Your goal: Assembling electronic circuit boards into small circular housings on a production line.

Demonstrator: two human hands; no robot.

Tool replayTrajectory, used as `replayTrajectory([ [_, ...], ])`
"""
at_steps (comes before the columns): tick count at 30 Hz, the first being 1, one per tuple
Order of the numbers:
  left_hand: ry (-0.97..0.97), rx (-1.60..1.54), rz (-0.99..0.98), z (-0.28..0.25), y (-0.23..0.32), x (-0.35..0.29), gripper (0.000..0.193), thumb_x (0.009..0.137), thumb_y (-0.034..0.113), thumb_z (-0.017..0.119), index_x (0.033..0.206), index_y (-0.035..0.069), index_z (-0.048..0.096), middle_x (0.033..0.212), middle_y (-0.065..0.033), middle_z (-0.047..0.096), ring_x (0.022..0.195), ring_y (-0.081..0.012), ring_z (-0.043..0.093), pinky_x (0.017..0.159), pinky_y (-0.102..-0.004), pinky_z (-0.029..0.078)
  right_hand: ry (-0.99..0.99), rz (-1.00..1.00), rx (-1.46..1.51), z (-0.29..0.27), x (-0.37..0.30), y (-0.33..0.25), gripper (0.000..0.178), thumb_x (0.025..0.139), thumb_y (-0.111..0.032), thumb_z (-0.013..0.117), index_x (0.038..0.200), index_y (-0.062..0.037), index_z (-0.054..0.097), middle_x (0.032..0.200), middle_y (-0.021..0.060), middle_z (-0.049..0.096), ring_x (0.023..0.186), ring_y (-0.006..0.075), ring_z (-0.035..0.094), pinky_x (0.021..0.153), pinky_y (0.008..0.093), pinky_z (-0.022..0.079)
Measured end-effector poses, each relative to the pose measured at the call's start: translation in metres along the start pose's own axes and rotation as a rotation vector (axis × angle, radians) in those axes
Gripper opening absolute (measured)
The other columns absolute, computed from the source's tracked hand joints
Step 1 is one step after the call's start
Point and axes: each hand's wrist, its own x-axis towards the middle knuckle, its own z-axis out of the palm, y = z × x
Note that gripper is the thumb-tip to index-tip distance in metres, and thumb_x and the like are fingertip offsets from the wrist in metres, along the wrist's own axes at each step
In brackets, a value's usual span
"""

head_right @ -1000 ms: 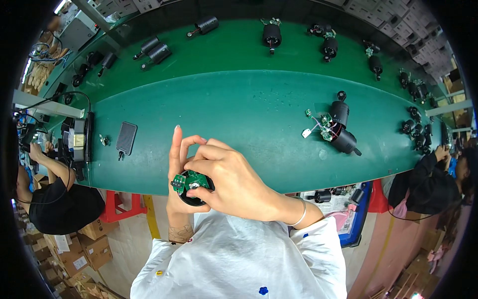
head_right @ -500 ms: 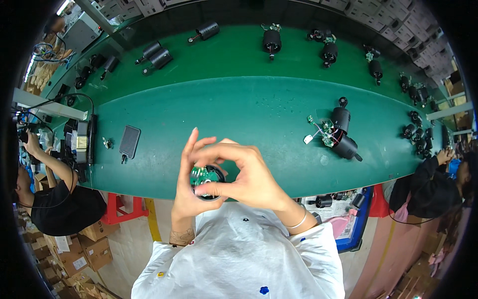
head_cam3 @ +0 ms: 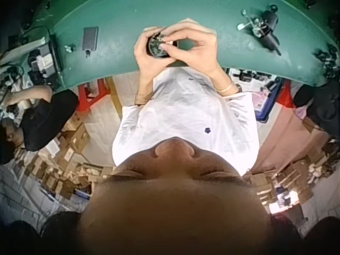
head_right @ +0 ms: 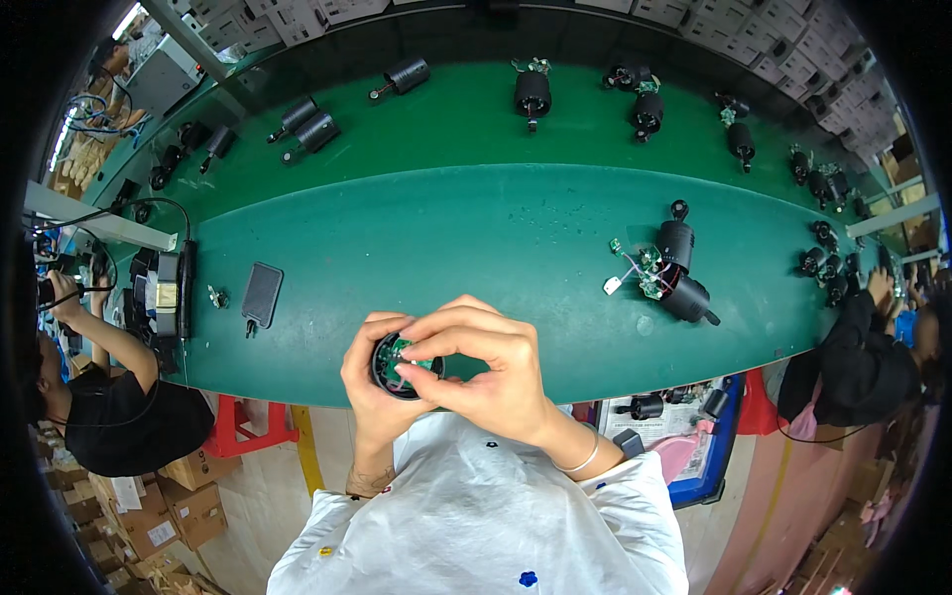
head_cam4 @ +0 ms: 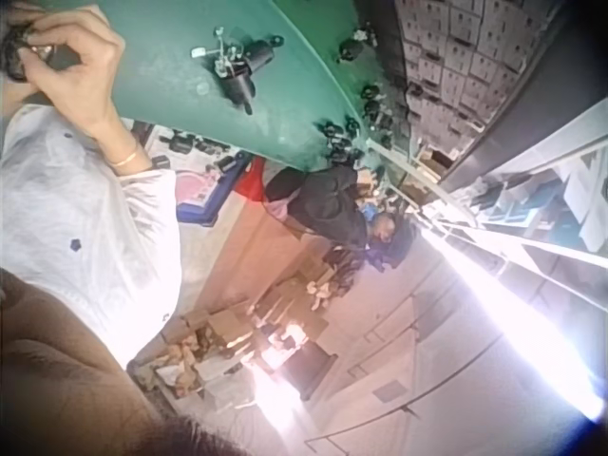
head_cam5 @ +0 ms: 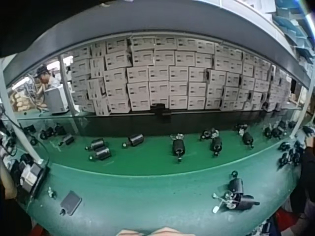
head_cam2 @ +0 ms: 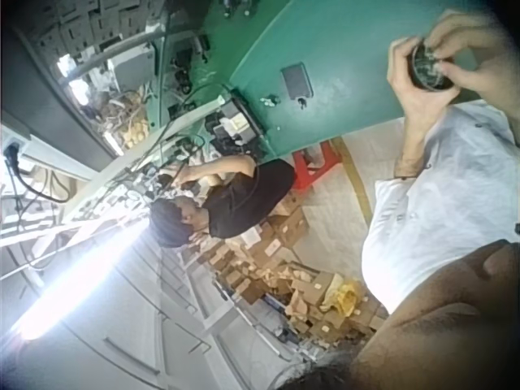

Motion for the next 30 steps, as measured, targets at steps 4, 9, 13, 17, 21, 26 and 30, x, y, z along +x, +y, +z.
replayTrajectory([
  [4,0.04,-0.038,0.06,0.002,-0.002,-0.001,0.057,0.052,0.002,0.083,0.103,0.003,0.057,0.09,-0.0091,0.06,0.075,-0.0194,0.058,0.068,-0.0308,0.05,-0.043,0.001,-0.023,0.001,0.003,-0.004,0.018,0.059,0.002,0.077,0.074,-0.007,0.072,0.097,0.0068,0.066,0.091,0.0198,0.058,0.078,0.032,0.05],
  [9,0.097,-0.072,0.095,0.007,-0.005,-0.005,0.055,0.053,0.003,0.084,0.102,0.005,0.057,0.089,-0.0082,0.058,0.077,-0.0199,0.057,0.072,-0.034,0.051,-0.065,-0.037,-0.129,0.005,0.006,-0.012,0.016,0.059,0.001,0.076,0.071,-0.0083,0.072,0.095,0.0038,0.064,0.098,0.0222,0.057,0.083,0.0344,0.049],
  [13,0.145,-0.055,0.136,0.011,-0.006,-0.007,0.054,0.055,0.003,0.083,0.102,0.006,0.056,0.091,-0.0084,0.058,0.08,-0.021,0.056,0.076,-0.0376,0.051,-0.055,-0.065,-0.192,0.006,0.006,-0.019,0.015,0.059,0.001,0.075,0.071,-0.0082,0.071,0.094,0.0028,0.062,0.099,0.0235,0.056,0.085,0.0353,0.048],
  [17,0.169,0.033,0.217,0.013,-0.009,-0.008,0.052,0.057,0.004,0.082,0.103,0.007,0.056,0.094,-0.0085,0.057,0.084,-0.0223,0.055,0.08,-0.041,0.051,-0.075,-0.028,-0.174,0.005,0.006,-0.023,0.014,0.06,0.001,0.075,0.071,-0.0077,0.071,0.094,0.0033,0.062,0.1,0.0244,0.056,0.086,0.0358,0.049],
  [21,0.202,0.091,0.304,0.015,-0.014,-0.009,0.05,0.06,0.005,0.08,0.104,0.009,0.056,0.097,-0.0085,0.057,0.087,-0.024,0.054,0.081,-0.0425,0.051,-0.133,0.029,-0.104,0.005,0.004,-0.021,0.013,0.06,-0.001,0.077,0.07,-0.0075,0.071,0.097,0.0048,0.061,0.105,0.0261,0.055,0.087,0.0377,0.049],
  [26,0.253,0.101,0.306,0.017,-0.008,-0.006,0.053,0.062,-0.001,0.074,0.108,0.011,0.052,0.097,-0.0092,0.055,0.089,-0.0228,0.054,0.08,-0.0381,0.049,-0.133,-0.006,-0.097,0.008,0.002,-0.017,0.01,0.062,-0.003,0.078,0.064,-0.0064,0.069,0.101,0.0069,0.061,0.111,0.0283,0.053,0.09,0.0388,0.048],
  [30,0.282,0.146,0.307,0.02,-0.007,-0.005,0.05,0.062,0.006,0.077,0.107,0.01,0.055,0.099,-0.0085,0.057,0.088,-0.024,0.054,0.081,-0.0416,0.05,-0.173,-0.085,-0.218,-0.002,0.0,-0.011,0.02,0.064,0.0,0.077,0.08,-0.006,0.068,0.114,0.0081,0.056,0.115,0.0303,0.05,0.093,0.0399,0.046],
])
